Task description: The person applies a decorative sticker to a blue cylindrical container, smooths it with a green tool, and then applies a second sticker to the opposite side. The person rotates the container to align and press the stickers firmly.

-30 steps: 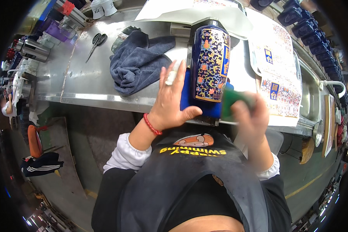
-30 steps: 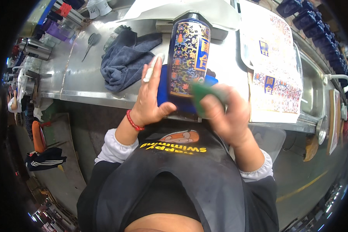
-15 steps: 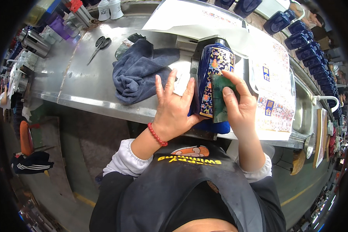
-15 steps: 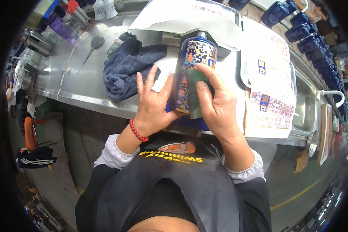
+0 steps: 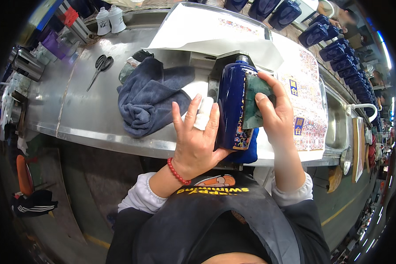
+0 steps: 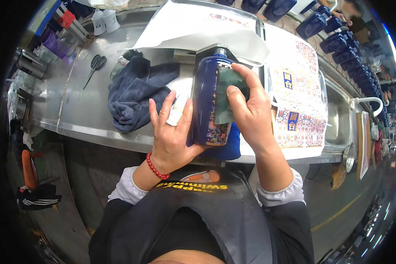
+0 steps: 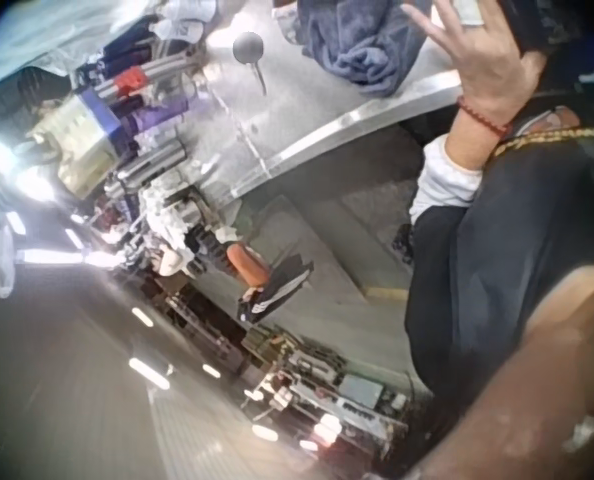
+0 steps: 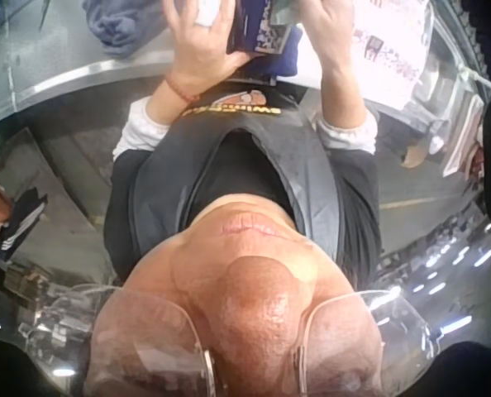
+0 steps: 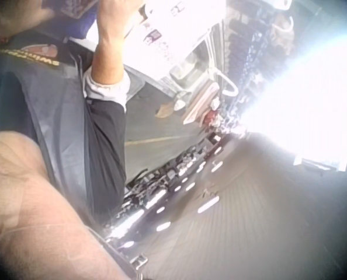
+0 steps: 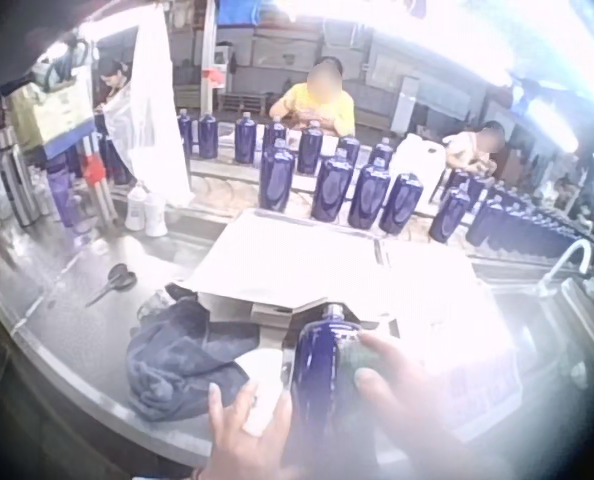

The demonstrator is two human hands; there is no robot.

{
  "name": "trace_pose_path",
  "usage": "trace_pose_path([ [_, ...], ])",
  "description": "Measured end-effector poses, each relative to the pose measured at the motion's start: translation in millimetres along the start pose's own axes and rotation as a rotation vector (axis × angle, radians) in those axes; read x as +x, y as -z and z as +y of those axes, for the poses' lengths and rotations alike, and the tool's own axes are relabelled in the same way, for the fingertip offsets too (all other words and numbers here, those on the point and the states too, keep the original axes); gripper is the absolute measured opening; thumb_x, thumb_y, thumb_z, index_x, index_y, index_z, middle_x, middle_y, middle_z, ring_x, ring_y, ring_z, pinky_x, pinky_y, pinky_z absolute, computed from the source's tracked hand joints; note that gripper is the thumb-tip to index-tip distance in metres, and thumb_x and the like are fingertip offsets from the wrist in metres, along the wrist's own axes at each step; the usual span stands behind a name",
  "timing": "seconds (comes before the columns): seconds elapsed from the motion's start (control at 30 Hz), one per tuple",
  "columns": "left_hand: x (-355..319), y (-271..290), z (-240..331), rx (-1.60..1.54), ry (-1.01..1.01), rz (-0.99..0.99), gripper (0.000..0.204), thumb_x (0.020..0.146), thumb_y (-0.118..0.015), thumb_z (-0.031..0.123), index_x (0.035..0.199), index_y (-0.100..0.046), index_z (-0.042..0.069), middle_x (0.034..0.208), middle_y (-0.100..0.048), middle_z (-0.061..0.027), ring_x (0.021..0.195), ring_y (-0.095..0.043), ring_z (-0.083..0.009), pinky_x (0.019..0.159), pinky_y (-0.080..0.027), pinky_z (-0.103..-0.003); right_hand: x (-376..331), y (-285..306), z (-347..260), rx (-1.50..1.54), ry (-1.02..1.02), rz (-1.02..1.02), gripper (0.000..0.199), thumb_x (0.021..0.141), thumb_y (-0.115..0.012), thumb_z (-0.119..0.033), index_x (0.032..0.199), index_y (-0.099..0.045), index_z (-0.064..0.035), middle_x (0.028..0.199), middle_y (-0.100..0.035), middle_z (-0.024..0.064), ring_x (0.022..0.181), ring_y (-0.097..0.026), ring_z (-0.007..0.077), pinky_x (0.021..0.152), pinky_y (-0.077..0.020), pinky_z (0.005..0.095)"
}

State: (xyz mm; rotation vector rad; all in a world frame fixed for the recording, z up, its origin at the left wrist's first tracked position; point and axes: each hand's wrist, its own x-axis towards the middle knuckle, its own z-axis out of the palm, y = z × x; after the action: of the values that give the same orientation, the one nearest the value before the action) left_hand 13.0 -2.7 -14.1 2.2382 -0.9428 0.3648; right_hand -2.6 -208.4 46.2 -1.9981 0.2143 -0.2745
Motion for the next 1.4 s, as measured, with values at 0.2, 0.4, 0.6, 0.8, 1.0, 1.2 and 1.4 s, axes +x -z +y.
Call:
trace_pose_path([
  [0.2,0,2,1,-0.010,0.005,-0.025,0.096,0.073,-0.087,0.047,0.140,-0.052,-0.012,0.129,-0.063,-0.0245,0.143,-0.040,-0.0450,0.116,-0.009,-0.074,13,1,4,0.269,0.058,0.051,0.041,0.098,-0.059,-0.005,0.139,-0.058,-0.0018,0.114,-0.066,0.0050,0.097,-0.062,0.0115,0.085,-0.0524,0.0259],
  [0.4,1,2,1,-0.038,0.009,-0.028,0.097,0.072,-0.087,0.046,0.141,-0.052,-0.012,0.127,-0.064,-0.0238,0.143,-0.040,-0.0441,0.116,-0.010,-0.074,20,1,14,0.338,-0.062,0.098,0.042,0.098,-0.059,-0.006,0.139,-0.057,0.0001,0.109,-0.068,0.0068,0.096,-0.063,0.0085,0.082,-0.0518,0.0242],
  [0.6,1,2,0,-0.021,-0.006,-0.010,0.097,0.070,-0.087,0.046,0.140,-0.053,-0.011,0.126,-0.061,-0.0270,0.139,-0.042,-0.0443,0.115,-0.012,-0.076,38,-1,-6,-0.104,0.157,0.082,0.041,0.098,-0.060,-0.009,0.138,-0.060,-0.0005,0.105,-0.068,0.0070,0.094,-0.062,0.0104,0.083,-0.0521,0.0260],
  [0.8,-4,-10,-6,-0.033,-0.018,0.040,0.102,0.072,-0.084,0.054,0.143,-0.051,-0.012,0.094,-0.069,-0.0189,0.143,-0.040,-0.0395,0.116,-0.009,-0.075,-22,8,15,0.367,-0.050,0.202,0.044,0.099,-0.058,-0.003,0.142,-0.053,0.0037,0.115,-0.068,0.0090,0.099,-0.063,0.0114,0.089,-0.0508,0.0241],
  [1.0,-5,-11,-3,-0.011,-0.021,0.037,0.102,0.072,-0.084,0.053,0.143,-0.051,-0.012,0.085,-0.069,-0.0168,0.144,-0.039,-0.0386,0.117,-0.007,-0.075,-60,-1,42,0.178,0.085,0.131,0.045,0.096,-0.059,-0.004,0.141,-0.055,0.0025,0.117,-0.065,0.0080,0.101,-0.060,0.0105,0.090,-0.0493,0.0244],
  [1.2,-6,-10,0,-0.005,0.004,0.019,0.098,0.073,-0.084,0.050,0.143,-0.051,-0.012,0.090,-0.069,-0.0181,0.144,-0.037,-0.0380,0.117,-0.006,-0.073,-49,-8,18,0.084,0.152,0.087,0.043,0.095,-0.061,-0.003,0.137,-0.057,0.0030,0.105,-0.070,0.0101,0.089,-0.064,0.0115,0.082,-0.0531,0.0275],
  [1.4,-4,-8,0,-0.016,0.017,0.013,0.094,0.070,-0.084,0.036,0.145,-0.049,-0.009,0.102,-0.071,-0.0165,0.143,-0.040,-0.0392,0.118,-0.008,-0.073,-42,-13,9,-0.121,0.218,0.096,0.042,0.093,-0.062,-0.003,0.135,-0.060,0.0009,0.106,-0.071,0.0139,0.090,-0.067,0.0160,0.083,-0.0541,0.0302],
])
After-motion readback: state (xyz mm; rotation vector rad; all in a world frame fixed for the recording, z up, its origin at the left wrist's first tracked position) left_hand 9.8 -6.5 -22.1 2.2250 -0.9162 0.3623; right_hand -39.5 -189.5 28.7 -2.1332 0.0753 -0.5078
